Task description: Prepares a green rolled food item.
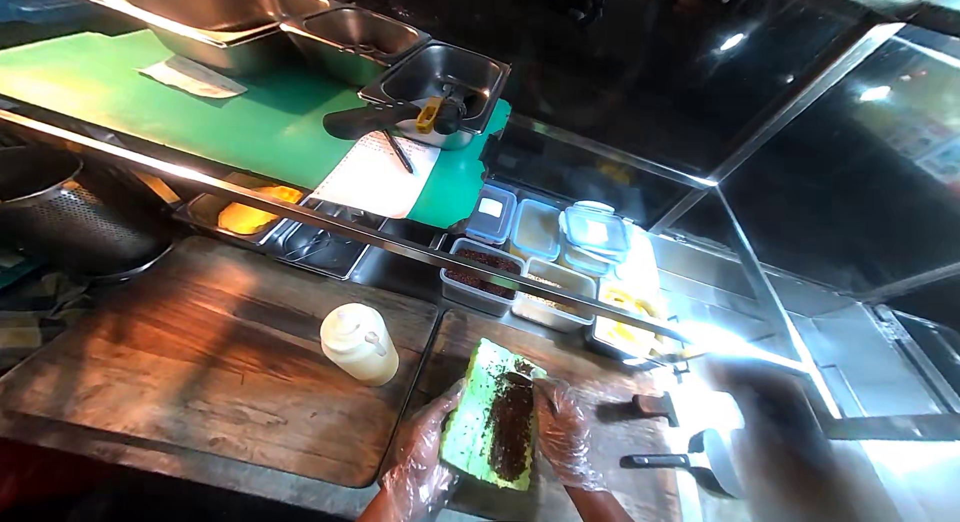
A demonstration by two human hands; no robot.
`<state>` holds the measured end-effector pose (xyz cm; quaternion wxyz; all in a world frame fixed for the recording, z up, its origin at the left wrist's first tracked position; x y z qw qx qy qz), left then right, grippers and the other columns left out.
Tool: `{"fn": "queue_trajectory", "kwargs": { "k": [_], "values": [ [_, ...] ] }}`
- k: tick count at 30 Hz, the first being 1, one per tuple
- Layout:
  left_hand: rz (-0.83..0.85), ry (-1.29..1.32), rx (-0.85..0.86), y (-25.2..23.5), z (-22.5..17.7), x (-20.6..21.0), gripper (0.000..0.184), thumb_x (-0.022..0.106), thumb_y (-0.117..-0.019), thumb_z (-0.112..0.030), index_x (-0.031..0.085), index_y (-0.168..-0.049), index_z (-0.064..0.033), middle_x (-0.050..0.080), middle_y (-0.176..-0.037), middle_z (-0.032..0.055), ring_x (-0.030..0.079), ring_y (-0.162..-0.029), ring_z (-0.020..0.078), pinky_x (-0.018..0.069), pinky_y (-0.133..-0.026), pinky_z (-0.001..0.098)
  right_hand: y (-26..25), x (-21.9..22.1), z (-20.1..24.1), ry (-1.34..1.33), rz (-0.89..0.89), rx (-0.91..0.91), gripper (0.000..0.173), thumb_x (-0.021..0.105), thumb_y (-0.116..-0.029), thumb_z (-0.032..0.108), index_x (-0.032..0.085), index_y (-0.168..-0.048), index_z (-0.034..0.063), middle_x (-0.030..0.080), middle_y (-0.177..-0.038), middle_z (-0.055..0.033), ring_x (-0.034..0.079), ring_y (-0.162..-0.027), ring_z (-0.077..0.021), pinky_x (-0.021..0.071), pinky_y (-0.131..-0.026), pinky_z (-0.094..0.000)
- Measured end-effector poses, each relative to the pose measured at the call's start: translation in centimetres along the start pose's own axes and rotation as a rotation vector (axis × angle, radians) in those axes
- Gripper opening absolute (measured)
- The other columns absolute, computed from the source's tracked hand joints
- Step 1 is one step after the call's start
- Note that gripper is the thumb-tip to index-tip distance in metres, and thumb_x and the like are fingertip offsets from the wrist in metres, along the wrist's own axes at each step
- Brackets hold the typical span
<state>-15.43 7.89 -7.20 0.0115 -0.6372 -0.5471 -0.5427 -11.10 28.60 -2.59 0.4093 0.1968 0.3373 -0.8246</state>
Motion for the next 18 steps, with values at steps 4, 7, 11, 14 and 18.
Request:
{"fn": "queue_trajectory", "kwargs": {
  "k": [4, 7, 11, 14, 18],
  "values": [
    [-0.021, 0.009, 0.0, 0.2, -0.1, 0.2, 0.036, 0.048, -0.1064, -0.025, 0.065, -0.127, -0.0013, 0.072, -0.112, 0.0221, 0.073, -0.099, 0.0318, 0.0617, -0.085, 0.0506, -0.6, 0.5, -1.8, -0.205, 0.131, 0.449, 0.012, 0.071, -0.0893, 0.005, 0.077, -0.099, 0.0007, 0.076, -0.093, -0.0083, 0.071, -0.079, -0.0101, 0.061, -0.076, -0.0279],
    [-0.005, 0.013, -0.006, 0.2, -0.1, 0.2, 0.037, 0.048, -0.1067, -0.026, 0.065, -0.127, -0.001, 0.072, -0.113, 0.0223, 0.073, -0.1, 0.0318, 0.0618, -0.085, 0.0504, -0.1, 0.7, -2.4, -0.287, 0.146, 0.635, 0.01, 0.072, -0.0873, 0.002, 0.077, -0.096, 0.0004, 0.074, -0.085, -0.0078, 0.066, -0.064, -0.0116, 0.0585, -0.063, -0.0297],
    [-0.014, 0.02, -0.01, 0.1, 0.0, 0.1, 0.037, 0.048, -0.1064, -0.025, 0.065, -0.128, -0.0011, 0.072, -0.112, 0.022, 0.073, -0.099, 0.0318, 0.0621, -0.084, 0.0504, -0.7, -1.2, 1.0, 0.076, 0.037, 0.111, 0.014, 0.071, -0.0886, 0.01, 0.079, -0.096, 0.0026, 0.077, -0.093, -0.0096, 0.075, -0.088, -0.016, 0.0619, -0.085, -0.0323],
    [0.003, 0.011, -0.014, 0.1, 0.0, 0.0, 0.037, 0.049, -0.1059, -0.026, 0.065, -0.127, -0.0019, 0.072, -0.113, 0.022, 0.073, -0.1, 0.0319, 0.0617, -0.085, 0.051, -0.5, -1.4, 1.8, 0.128, -0.036, -0.041, 0.013, 0.07, -0.0869, 0.012, 0.079, -0.092, 0.0041, 0.077, -0.088, -0.0091, 0.075, -0.085, -0.0169, 0.0627, -0.082, -0.0321],
    [0.01, 0.022, -0.022, 0.1, 0.0, 0.1, 0.037, 0.048, -0.1064, -0.027, 0.065, -0.127, -0.0014, 0.072, -0.113, 0.0225, 0.073, -0.1, 0.0323, 0.0618, -0.085, 0.051, -0.1, -0.2, -2.3, -0.276, 0.117, 0.703, 0.01, 0.073, -0.0868, 0.003, 0.077, -0.096, 0.0013, 0.073, -0.077, -0.0068, 0.064, -0.058, -0.012, 0.0569, -0.057, -0.0299]
  ]
}}
Point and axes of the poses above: each hand's wrist, its own y-axis away from the middle knuckle, its own x-axis out of the palm, z = x × y, the point moved 8 cm from there along -y, towards the middle knuckle
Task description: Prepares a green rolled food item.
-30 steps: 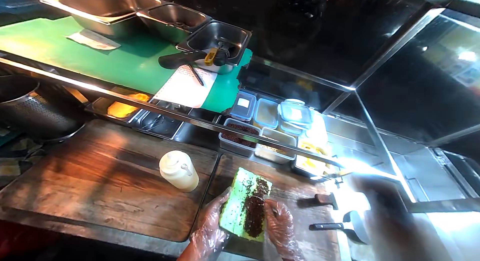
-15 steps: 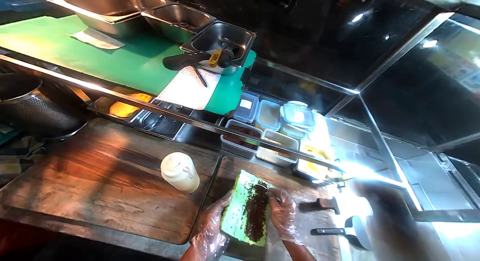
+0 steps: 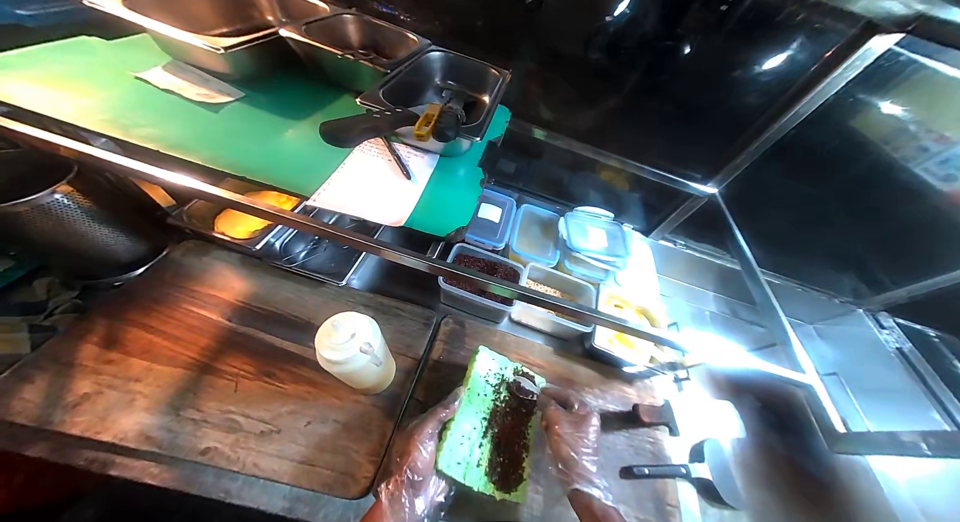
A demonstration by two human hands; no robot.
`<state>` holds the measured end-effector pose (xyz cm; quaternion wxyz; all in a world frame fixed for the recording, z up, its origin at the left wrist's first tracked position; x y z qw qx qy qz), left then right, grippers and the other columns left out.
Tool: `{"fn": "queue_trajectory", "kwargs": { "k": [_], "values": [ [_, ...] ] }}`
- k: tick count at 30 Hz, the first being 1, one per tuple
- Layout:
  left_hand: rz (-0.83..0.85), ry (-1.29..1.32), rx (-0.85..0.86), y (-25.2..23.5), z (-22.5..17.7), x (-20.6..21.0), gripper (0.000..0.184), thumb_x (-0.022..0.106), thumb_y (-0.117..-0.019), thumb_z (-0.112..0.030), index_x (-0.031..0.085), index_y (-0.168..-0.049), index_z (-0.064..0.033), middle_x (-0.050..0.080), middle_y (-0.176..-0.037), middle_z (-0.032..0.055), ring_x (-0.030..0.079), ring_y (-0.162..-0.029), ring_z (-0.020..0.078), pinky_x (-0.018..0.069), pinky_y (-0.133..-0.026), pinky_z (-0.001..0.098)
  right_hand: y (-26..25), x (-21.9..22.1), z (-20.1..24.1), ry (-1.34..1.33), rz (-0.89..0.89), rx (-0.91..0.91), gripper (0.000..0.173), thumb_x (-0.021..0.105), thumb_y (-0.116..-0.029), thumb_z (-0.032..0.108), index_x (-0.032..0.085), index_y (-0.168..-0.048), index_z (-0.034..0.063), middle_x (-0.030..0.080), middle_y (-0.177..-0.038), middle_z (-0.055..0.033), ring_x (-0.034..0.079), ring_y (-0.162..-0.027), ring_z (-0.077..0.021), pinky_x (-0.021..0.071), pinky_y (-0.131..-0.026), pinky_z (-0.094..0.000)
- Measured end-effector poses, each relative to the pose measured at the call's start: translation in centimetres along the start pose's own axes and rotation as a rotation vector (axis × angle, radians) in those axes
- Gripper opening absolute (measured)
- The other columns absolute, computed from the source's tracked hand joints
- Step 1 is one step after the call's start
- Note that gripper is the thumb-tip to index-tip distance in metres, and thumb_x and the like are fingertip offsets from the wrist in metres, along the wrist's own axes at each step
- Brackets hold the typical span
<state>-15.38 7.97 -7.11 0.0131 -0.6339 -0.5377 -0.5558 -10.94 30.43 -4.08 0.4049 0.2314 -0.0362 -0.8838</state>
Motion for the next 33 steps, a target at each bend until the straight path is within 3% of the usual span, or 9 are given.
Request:
{"fn": "queue_trajectory", "kwargs": {
  "k": [2, 6, 14, 19, 22, 25, 28, 31, 33],
  "values": [
    [-0.003, 0.001, 0.003, 0.0, 0.0, -0.1, 0.037, 0.048, -0.1064, -0.026, 0.065, -0.127, -0.0012, 0.072, -0.112, 0.0227, 0.073, -0.099, 0.0323, 0.0619, -0.085, 0.0509, 0.2, 0.1, -0.4, -0.088, 0.016, 0.085, 0.008, 0.073, -0.085, 0.0, 0.076, -0.093, -0.0006, 0.07, -0.07, -0.0075, 0.059, -0.05, -0.0127, 0.0531, -0.049, -0.0298],
    [-0.01, -0.029, 0.014, -0.2, 0.1, -0.3, 0.037, 0.047, -0.1067, -0.026, 0.065, -0.128, -0.0018, 0.072, -0.113, 0.022, 0.073, -0.099, 0.0316, 0.0619, -0.085, 0.0505, 0.1, 0.0, 0.3, 0.126, 0.022, -0.064, 0.011, 0.072, -0.0885, 0.005, 0.077, -0.098, 0.0016, 0.075, -0.087, -0.0067, 0.068, -0.065, -0.0112, 0.0603, -0.065, -0.0308],
    [-0.021, -0.005, 0.005, -0.1, 0.0, -0.3, 0.036, 0.048, -0.1058, -0.026, 0.066, -0.125, -0.0016, 0.072, -0.111, 0.0222, 0.073, -0.099, 0.0324, 0.0616, -0.085, 0.052, -1.6, 0.8, 0.6, 0.165, 0.022, -0.039, 0.01, 0.072, -0.0892, 0.007, 0.077, -0.098, 0.0033, 0.076, -0.09, -0.0065, 0.069, -0.072, -0.011, 0.0604, -0.071, -0.0305],
    [-0.004, 0.018, -0.003, -0.1, 0.1, -0.2, 0.038, 0.046, -0.1064, -0.025, 0.064, -0.129, -0.0016, 0.072, -0.113, 0.0224, 0.073, -0.1, 0.0322, 0.0615, -0.085, 0.0511, -1.6, 1.0, 0.2, -0.198, 0.097, 0.31, 0.004, 0.066, -0.0908, -0.006, 0.069, -0.088, -0.0047, 0.063, -0.064, -0.0071, 0.052, -0.048, -0.0099, 0.0446, -0.045, -0.0246],
    [0.024, 0.038, -0.017, -0.2, 0.1, -0.2, 0.037, 0.047, -0.106, -0.026, 0.065, -0.128, -0.0018, 0.072, -0.113, 0.0228, 0.073, -0.1, 0.0326, 0.0614, -0.085, 0.0519, -2.3, 1.0, 1.9, -0.266, 0.216, 0.42, 0.006, 0.062, -0.0962, -0.001, 0.067, -0.093, -0.0038, 0.063, -0.067, -0.0064, 0.051, -0.049, -0.0091, 0.0436, -0.044, -0.0229],
    [0.03, 0.046, -0.038, 0.2, 0.0, 0.1, 0.038, 0.045, -0.1072, -0.027, 0.064, -0.129, -0.0016, 0.072, -0.114, 0.0226, 0.073, -0.101, 0.0322, 0.0612, -0.087, 0.0516, -5.5, 2.7, 7.3, -0.092, 0.248, 0.25, 0.008, 0.066, -0.0934, 0.003, 0.07, -0.088, -0.0009, 0.063, -0.069, -0.0057, 0.055, -0.055, -0.011, 0.0476, -0.052, -0.0272],
    [0.053, 0.016, -0.039, 0.2, 0.0, 0.2, 0.041, 0.043, -0.108, -0.029, 0.064, -0.13, -0.0023, 0.072, -0.114, 0.022, 0.072, -0.103, 0.0314, 0.0603, -0.089, 0.0514, -8.4, 6.8, 13.4, 0.371, 0.277, -0.126, 0.019, 0.068, -0.0982, 0.018, 0.073, -0.113, 0.0072, 0.073, -0.109, -0.0108, 0.068, -0.104, -0.0222, 0.0543, -0.095, -0.0447],
    [0.069, -0.003, -0.054, 0.3, 0.1, 0.7, 0.042, 0.045, -0.1077, -0.034, 0.064, -0.129, -0.0027, 0.072, -0.113, 0.0219, 0.072, -0.102, 0.0318, 0.0603, -0.089, 0.0526, -10.3, 13.0, 15.8, 0.858, 0.269, -0.526, 0.024, 0.063, -0.0974, 0.025, 0.073, -0.115, 0.0111, 0.072, -0.118, -0.0151, 0.067, -0.114, -0.0345, 0.0547, -0.095, -0.0579],
    [0.034, -0.067, -0.018, 0.4, -0.1, 0.5, 0.04, 0.048, -0.1058, -0.03, 0.063, -0.131, -0.0029, 0.072, -0.114, 0.0219, 0.072, -0.102, 0.0323, 0.0602, -0.089, 0.0531, -10.6, 15.0, 15.4, 1.016, 0.25, -0.619, 0.042, 0.06, -0.0979, 0.032, 0.064, -0.135, 0.0132, 0.064, -0.132, -0.0206, 0.06, -0.124, -0.041, 0.0513, -0.095, -0.0632]
  ]
}}
Point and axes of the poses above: each hand's wrist, its own y-axis away from the middle knuckle, its own x-axis out of the palm, z = x × y, the point moved 8 cm from there along -y, towards the middle knuckle
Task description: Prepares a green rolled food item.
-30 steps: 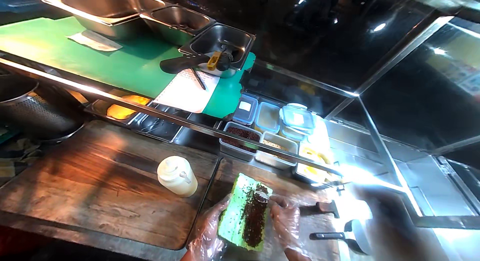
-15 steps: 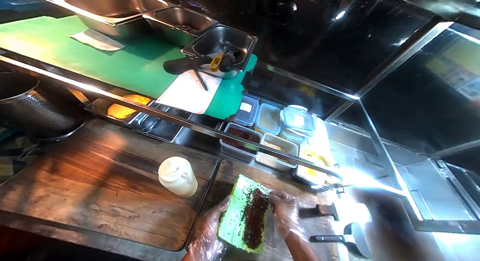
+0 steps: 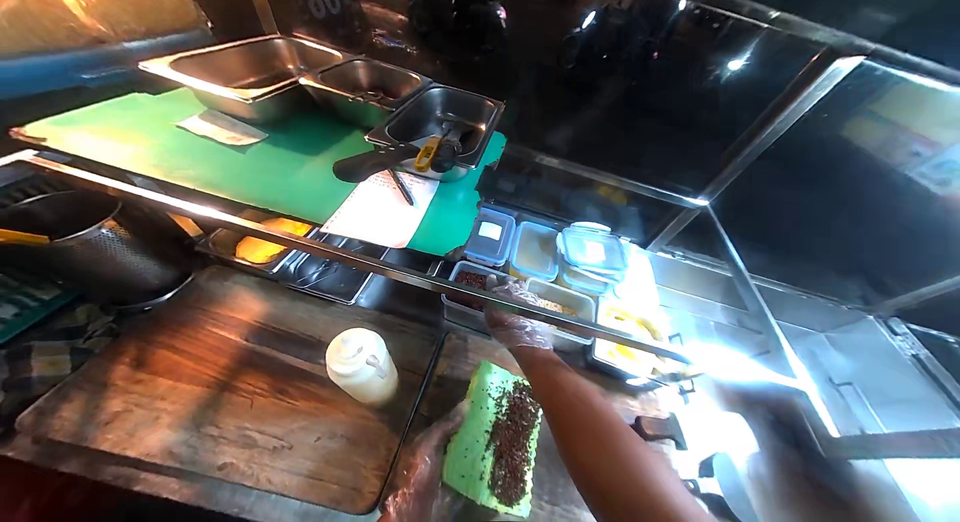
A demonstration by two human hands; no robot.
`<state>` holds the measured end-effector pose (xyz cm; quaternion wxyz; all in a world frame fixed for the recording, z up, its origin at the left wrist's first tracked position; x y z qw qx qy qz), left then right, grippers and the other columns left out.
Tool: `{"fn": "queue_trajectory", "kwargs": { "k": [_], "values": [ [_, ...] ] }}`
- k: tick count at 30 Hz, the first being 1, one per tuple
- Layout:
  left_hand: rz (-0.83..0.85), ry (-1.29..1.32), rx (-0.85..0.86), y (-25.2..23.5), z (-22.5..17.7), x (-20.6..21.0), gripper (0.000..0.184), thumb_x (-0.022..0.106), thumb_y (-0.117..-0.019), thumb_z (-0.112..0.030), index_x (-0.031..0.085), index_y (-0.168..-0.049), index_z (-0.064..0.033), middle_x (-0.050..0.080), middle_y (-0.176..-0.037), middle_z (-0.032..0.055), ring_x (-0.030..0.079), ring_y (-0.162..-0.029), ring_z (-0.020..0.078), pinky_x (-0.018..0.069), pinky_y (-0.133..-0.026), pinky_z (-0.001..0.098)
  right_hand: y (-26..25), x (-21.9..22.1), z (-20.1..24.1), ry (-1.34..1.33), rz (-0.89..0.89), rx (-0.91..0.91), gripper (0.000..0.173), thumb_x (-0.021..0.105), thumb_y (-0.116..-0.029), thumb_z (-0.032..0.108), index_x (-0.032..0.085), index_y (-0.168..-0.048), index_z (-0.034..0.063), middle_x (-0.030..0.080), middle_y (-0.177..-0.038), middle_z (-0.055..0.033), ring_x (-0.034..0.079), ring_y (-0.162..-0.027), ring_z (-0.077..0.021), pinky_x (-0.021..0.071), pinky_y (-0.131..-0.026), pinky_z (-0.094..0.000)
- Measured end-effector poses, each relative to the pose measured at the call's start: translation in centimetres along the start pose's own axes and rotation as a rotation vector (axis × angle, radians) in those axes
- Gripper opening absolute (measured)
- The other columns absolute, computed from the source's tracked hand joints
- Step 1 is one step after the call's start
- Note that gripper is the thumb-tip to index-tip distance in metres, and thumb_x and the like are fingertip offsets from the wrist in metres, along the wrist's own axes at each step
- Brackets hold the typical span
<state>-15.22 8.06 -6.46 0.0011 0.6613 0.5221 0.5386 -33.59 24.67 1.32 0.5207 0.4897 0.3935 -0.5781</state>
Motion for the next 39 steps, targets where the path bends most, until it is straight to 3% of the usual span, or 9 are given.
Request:
{"fn": "queue_trajectory", "kwargs": {
  "k": [3, 5, 8, 12, 14, 22, 26, 31, 39],
  "values": [
    [-0.115, -0.312, 0.114, 0.6, -1.0, 0.5, 0.039, 0.048, -0.1054, -0.022, 0.061, -0.139, -0.0071, 0.07, -0.126, 0.0139, 0.069, -0.114, 0.0243, 0.058, -0.096, 0.0454, 3.2, -3.5, -1.4, -0.117, -0.09, -0.037, 0.059, 0.06, -0.0985, 0.031, 0.046, -0.155, 0.0225, 0.058, -0.141, -0.0175, 0.057, -0.128, -0.0373, 0.0518, -0.098, -0.0599],
    [-0.105, -0.531, 0.164, 1.4, -1.7, 2.7, 0.042, 0.054, -0.1034, -0.019, 0.057, -0.144, -0.0093, 0.064, -0.138, 0.0086, 0.063, -0.125, 0.0181, 0.0536, -0.105, 0.0398, 7.6, -5.3, -5.1, -0.224, -0.237, 0.01, 0.045, 0.054, -0.104, 0.028, 0.055, -0.149, 0.0278, 0.063, -0.139, -0.0073, 0.061, -0.125, -0.0268, 0.0535, -0.1, -0.0523],
    [0.035, -1.075, 0.277, 1.6, -1.2, 7.9, 0.06, 0.062, -0.0998, -0.023, 0.043, -0.156, -0.0126, 0.05, -0.156, 0.0063, 0.049, -0.141, 0.0124, 0.0421, -0.117, 0.0331, 14.3, -5.0, -11.7, -0.312, -0.324, 0.199, 0.035, 0.049, -0.1049, 0.025, 0.069, -0.133, 0.0191, 0.07, -0.129, -0.0075, 0.065, -0.122, -0.0245, 0.0517, -0.106, -0.0467],
    [0.089, -2.128, 0.303, -0.6, 3.7, 12.5, 0.082, 0.057, -0.0938, -0.037, 0.024, -0.164, -0.0111, 0.019, -0.171, 0.0112, 0.012, -0.159, 0.0282, 0.0078, -0.128, 0.0543, 22.9, -2.4, -16.3, -0.56, -0.381, 0.252, 0.038, 0.052, -0.1001, 0.014, 0.068, -0.134, 0.0096, 0.07, -0.128, -0.0122, 0.066, -0.119, -0.0258, 0.0525, -0.105, -0.0466],
    [0.047, -2.408, 0.311, -1.7, 6.0, 12.1, 0.081, 0.047, -0.0969, -0.041, 0.017, -0.166, -0.0109, 0.012, -0.173, 0.0111, 0.006, -0.16, 0.0329, 0.003, -0.126, 0.062, 26.9, -1.6, -16.6, -0.653, -0.427, 0.244, 0.036, 0.054, -0.0993, 0.008, 0.068, -0.132, 0.0016, 0.07, -0.128, -0.0161, 0.067, -0.12, -0.0279, 0.0521, -0.108, -0.0462],
    [0.027, -2.442, 0.254, -2.3, 6.0, 12.0, 0.108, 0.027, -0.0901, -0.085, 0.017, -0.165, -0.0083, 0.011, -0.173, 0.0119, 0.006, -0.16, 0.0313, 0.0013, -0.128, 0.0566, 34.1, 0.3, -15.6, -0.83, -0.378, 0.273, 0.035, 0.054, -0.0997, 0.006, 0.067, -0.132, -0.0011, 0.071, -0.125, -0.0181, 0.069, -0.117, -0.0302, 0.0523, -0.106, -0.0483],
    [0.046, -2.502, 0.378, -2.7, 6.8, 11.6, 0.1, 0.03, -0.0951, -0.077, 0.018, -0.165, -0.0065, 0.013, -0.172, 0.0118, 0.009, -0.159, 0.0319, 0.0017, -0.128, 0.0569, 34.4, 1.5, -15.6, -0.813, -0.305, 0.323, 0.036, 0.055, -0.0999, 0.009, 0.068, -0.133, 0.0038, 0.073, -0.122, -0.0163, 0.07, -0.113, -0.0287, 0.0542, -0.103, -0.0479],
    [0.093, -2.492, 0.266, -3.3, 6.8, 12.0, 0.102, 0.022, -0.0951, -0.08, 0.014, -0.165, -0.0063, 0.012, -0.173, 0.0121, 0.007, -0.16, 0.0302, 0.0004, -0.129, 0.0537, 32.8, 0.6, -15.5, -0.834, -0.356, 0.281, 0.035, 0.054, -0.1001, 0.007, 0.068, -0.132, 0.003, 0.073, -0.122, -0.0155, 0.07, -0.114, -0.0252, 0.0545, -0.104, -0.0444],
    [0.102, -2.528, 0.256, -2.9, 7.1, 11.0, 0.097, 0.034, -0.0967, -0.072, 0.009, -0.166, -0.0082, 0.008, -0.173, 0.0101, 0.005, -0.16, 0.0294, -0.0012, -0.127, 0.0561, 28.7, 2.5, -15.7, -0.8, -0.3, 0.331, 0.036, 0.055, -0.0982, 0.004, 0.069, -0.131, 0.0038, 0.074, -0.119, -0.0145, 0.072, -0.11, -0.0243, 0.0552, -0.102, -0.0425]
  ]
}}
Point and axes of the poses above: each hand's wrist, its own y-axis away from the middle knuckle, its own x-axis out of the palm, z = x × y, the point moved 8 cm from there along -y, towards the middle knuckle
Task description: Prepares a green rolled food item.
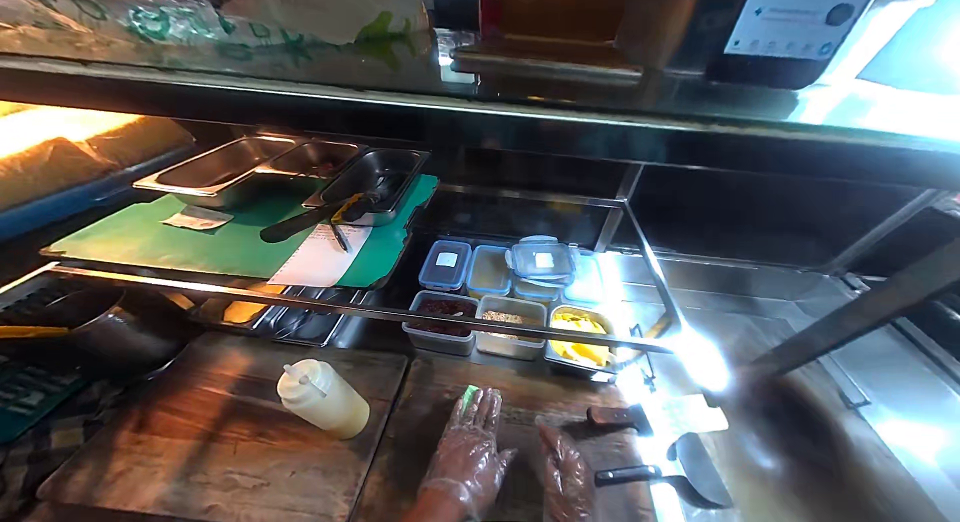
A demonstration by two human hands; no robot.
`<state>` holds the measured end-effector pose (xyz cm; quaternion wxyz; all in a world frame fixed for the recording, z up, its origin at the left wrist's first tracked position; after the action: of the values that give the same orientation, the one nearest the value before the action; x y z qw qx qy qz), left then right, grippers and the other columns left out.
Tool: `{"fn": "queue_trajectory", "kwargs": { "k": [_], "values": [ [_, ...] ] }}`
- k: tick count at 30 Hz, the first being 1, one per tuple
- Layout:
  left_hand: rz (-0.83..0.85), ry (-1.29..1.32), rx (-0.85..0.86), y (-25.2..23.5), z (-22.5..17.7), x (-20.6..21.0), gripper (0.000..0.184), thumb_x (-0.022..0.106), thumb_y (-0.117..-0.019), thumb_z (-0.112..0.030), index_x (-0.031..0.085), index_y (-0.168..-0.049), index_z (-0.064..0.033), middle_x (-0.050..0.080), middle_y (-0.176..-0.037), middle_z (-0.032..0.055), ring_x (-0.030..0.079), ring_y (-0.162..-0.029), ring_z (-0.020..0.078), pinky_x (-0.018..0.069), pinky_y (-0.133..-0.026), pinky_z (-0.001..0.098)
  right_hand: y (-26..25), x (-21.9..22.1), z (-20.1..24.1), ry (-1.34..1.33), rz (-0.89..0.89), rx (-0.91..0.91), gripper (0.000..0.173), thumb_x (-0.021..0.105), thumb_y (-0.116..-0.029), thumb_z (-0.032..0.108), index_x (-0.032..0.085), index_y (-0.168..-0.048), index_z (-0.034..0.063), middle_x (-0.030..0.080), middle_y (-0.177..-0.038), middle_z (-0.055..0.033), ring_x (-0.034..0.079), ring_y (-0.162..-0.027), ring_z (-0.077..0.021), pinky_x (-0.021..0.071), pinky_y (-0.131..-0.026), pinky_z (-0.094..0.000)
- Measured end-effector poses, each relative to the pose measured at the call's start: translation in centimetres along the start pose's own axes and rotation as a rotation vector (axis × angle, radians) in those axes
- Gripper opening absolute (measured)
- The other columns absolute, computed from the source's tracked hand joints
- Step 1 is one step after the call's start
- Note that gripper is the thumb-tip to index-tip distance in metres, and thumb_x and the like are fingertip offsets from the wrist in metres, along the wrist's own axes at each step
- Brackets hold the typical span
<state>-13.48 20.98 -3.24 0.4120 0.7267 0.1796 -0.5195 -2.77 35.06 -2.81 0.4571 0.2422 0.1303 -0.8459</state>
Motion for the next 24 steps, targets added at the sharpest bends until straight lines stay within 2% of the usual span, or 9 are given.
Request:
{"fn": "queue_trajectory", "kwargs": {
  "k": [6, 9, 11, 13, 17, 19, 21, 22, 24],
  "values": [
    [-0.073, 0.092, -0.063, 0.8, 1.9, -0.9, 0.088, 0.045, -0.099, -0.059, 0.016, -0.166, -0.0108, 0.008, -0.173, 0.0104, 0.005, -0.16, 0.0284, 0.0022, -0.127, 0.0592, -3.5, 1.6, -1.1, -0.081, 0.01, 0.003, 0.039, 0.054, -0.0969, 0.004, 0.069, -0.132, 0.0061, 0.072, -0.127, -0.0109, 0.068, -0.117, -0.0189, 0.053, -0.107, -0.038],
    [-0.217, 0.485, -0.01, 1.3, 6.0, -1.4, 0.09, 0.061, -0.0943, -0.044, 0.02, -0.164, -0.0063, 0.016, -0.172, 0.0114, 0.014, -0.159, 0.0248, 0.0107, -0.129, 0.0467, -2.2, 3.7, -0.3, -0.258, 0.103, 0.178, 0.034, 0.055, -0.0994, 0.002, 0.066, -0.131, -0.001, 0.072, -0.124, -0.0163, 0.07, -0.111, -0.0203, 0.0564, -0.1, -0.0369],
    [-0.236, 0.788, 0.042, 1.3, 9.4, -0.6, 0.088, 0.063, -0.0952, -0.036, 0.017, -0.165, -0.0092, 0.017, -0.172, 0.0104, 0.02, -0.158, 0.0223, 0.0205, -0.128, 0.0429, -0.3, 6.5, -0.2, -0.374, 0.203, 0.297, 0.035, 0.053, -0.1015, 0.005, 0.063, -0.134, -0.0032, 0.07, -0.123, -0.0191, 0.07, -0.108, -0.0231, 0.0577, -0.097, -0.0404],
    [-0.215, 0.973, 0.047, 1.0, 12.1, 0.3, 0.084, 0.06, -0.0967, -0.032, 0.017, -0.166, -0.0124, 0.023, -0.17, 0.0085, 0.029, -0.154, 0.018, 0.0272, -0.125, 0.0401, 1.2, 9.2, 0.3, -0.445, 0.226, 0.319, 0.037, 0.053, -0.1024, 0.01, 0.063, -0.136, -0.0021, 0.069, -0.128, -0.0186, 0.069, -0.115, -0.023, 0.0557, -0.102, -0.0411],
    [-0.297, 1.375, -0.071, 2.2, 14.9, 1.1, 0.057, 0.04, -0.1053, -0.034, 0.039, -0.159, -0.0132, 0.043, -0.161, 0.0034, 0.043, -0.145, 0.009, 0.0347, -0.121, 0.0314, 1.6, 12.8, 2.5, -0.583, 0.095, 0.248, 0.045, 0.047, -0.1045, 0.013, 0.053, -0.147, -0.003, 0.055, -0.15, -0.0192, 0.054, -0.139, -0.0234, 0.0435, -0.117, -0.0389],
    [-0.362, 1.431, -0.14, 2.8, 15.2, 2.1, 0.055, 0.035, -0.1092, -0.042, 0.048, -0.153, -0.0108, 0.054, -0.152, 0.0043, 0.051, -0.138, 0.0083, 0.0404, -0.118, 0.0302, 1.4, 14.5, 3.9, -0.619, 0.053, 0.2, 0.051, 0.043, -0.1061, 0.016, 0.043, -0.154, -0.0024, 0.042, -0.16, -0.0192, 0.043, -0.148, -0.0236, 0.0338, -0.124, -0.0388],
    [-0.379, 1.382, -0.16, 2.9, 14.8, 2.9, 0.058, 0.031, -0.1101, -0.045, 0.05, -0.152, -0.0095, 0.058, -0.148, 0.0063, 0.054, -0.136, 0.0088, 0.0421, -0.117, 0.0303, 1.3, 16.6, 5.0, -0.577, 0.098, 0.201, 0.061, 0.039, -0.1078, 0.028, 0.026, -0.162, 0.0035, 0.034, -0.165, -0.0174, 0.042, -0.149, -0.0221, 0.0344, -0.123, -0.0405],
    [-0.385, 1.354, -0.175, 3.0, 14.7, 3.4, 0.059, 0.03, -0.1102, -0.044, 0.051, -0.15, -0.0063, 0.059, -0.146, 0.0092, 0.055, -0.134, 0.0101, 0.0421, -0.117, 0.0308, 1.5, 17.4, 5.3, -0.538, 0.128, 0.217, 0.066, 0.039, -0.1076, 0.033, 0.02, -0.164, 0.0052, 0.033, -0.165, -0.0177, 0.043, -0.148, -0.0226, 0.0353, -0.122, -0.0424],
    [-0.393, 1.369, -0.173, 3.3, 14.7, 3.6, 0.063, 0.027, -0.1103, -0.048, 0.049, -0.15, -0.0043, 0.056, -0.149, 0.0103, 0.052, -0.137, 0.0105, 0.0396, -0.118, 0.0303, 1.4, 17.1, 5.6, -0.548, 0.147, 0.295, 0.066, 0.037, -0.1073, 0.037, 0.023, -0.164, 0.0071, 0.05, -0.154, -0.0189, 0.056, -0.136, -0.0221, 0.0435, -0.116, -0.0435]
  ]
}}
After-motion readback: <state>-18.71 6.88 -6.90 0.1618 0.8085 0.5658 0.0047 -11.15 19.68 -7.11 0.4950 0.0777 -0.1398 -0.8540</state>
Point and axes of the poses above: each hand's wrist, its own y-axis away from the middle knuckle, its own x-axis out of the palm, z = x × y, the point moved 8 cm from there along -y, towards the middle knuckle
